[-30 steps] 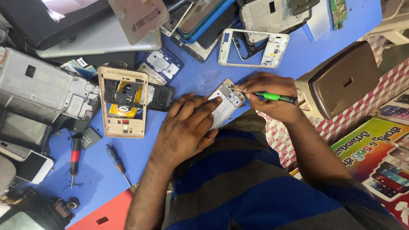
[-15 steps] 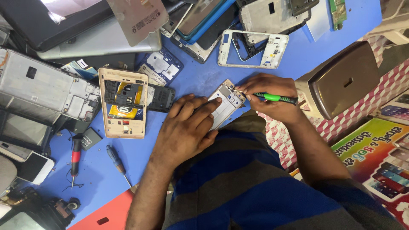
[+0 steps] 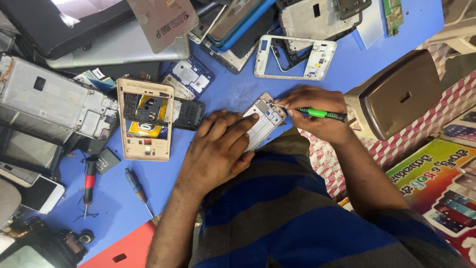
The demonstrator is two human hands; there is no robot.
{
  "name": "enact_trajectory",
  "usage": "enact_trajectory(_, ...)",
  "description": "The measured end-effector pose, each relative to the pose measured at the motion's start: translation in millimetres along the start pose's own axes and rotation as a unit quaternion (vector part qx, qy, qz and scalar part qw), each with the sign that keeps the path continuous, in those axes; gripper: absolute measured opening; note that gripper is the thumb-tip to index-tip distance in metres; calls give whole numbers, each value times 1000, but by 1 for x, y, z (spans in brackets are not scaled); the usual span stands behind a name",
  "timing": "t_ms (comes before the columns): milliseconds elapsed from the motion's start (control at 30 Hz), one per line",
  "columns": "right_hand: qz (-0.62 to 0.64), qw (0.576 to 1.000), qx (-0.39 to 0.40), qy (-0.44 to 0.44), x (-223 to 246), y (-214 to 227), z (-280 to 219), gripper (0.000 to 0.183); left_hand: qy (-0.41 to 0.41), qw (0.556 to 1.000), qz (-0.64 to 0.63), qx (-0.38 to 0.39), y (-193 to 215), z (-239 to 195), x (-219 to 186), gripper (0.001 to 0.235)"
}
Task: The person uses a green-handled screwdriver to pry and adjust components inside a disassembled smartphone chassis on a blue workbench. They repeatedly lift and reposition the device while working on internal parts.
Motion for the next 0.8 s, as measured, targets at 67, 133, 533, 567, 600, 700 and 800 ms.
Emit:
enact_trajectory(67, -14, 1000, 5, 20, 4, -2, 1, 9, 0, 1000, 2, 0, 0, 0, 0, 27)
enact_trajectory(133, 5, 1000, 1, -1, 2, -1, 1, 8, -3, 1000, 0, -3, 1, 0, 0, 27)
enact_trajectory(533, -4, 1000, -4, 18, 5, -2, 1, 9, -3, 1000, -3, -5, 0, -1, 1, 28)
enact_trajectory(567, -10, 1000, 3, 28, 7, -3, 1, 10, -2, 1000, -2, -3, 0, -1, 1, 28)
enact_trajectory(600, -14, 1000, -3, 19, 5, -2, 1, 10, -3, 1000, -2, -5, 0, -2, 1, 28)
enact_trajectory(700, -18, 1000, -12, 7, 4, -1, 1, 9, -4, 1000, -1, -7, 0, -2, 1, 28)
enact_trajectory(800, -6, 1000, -5, 12, 5, -2, 1, 9, -4, 1000, 1, -8, 0, -2, 1, 28)
Point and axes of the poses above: each hand's wrist, its own z-axis towards the middle knuckle, its own y-axis out of the back of the hand, x = y × z, the point moved 9 cm from there along z, towards the middle knuckle, and after that the axes turned 2 degrees about -z, right-handed, at the moved point
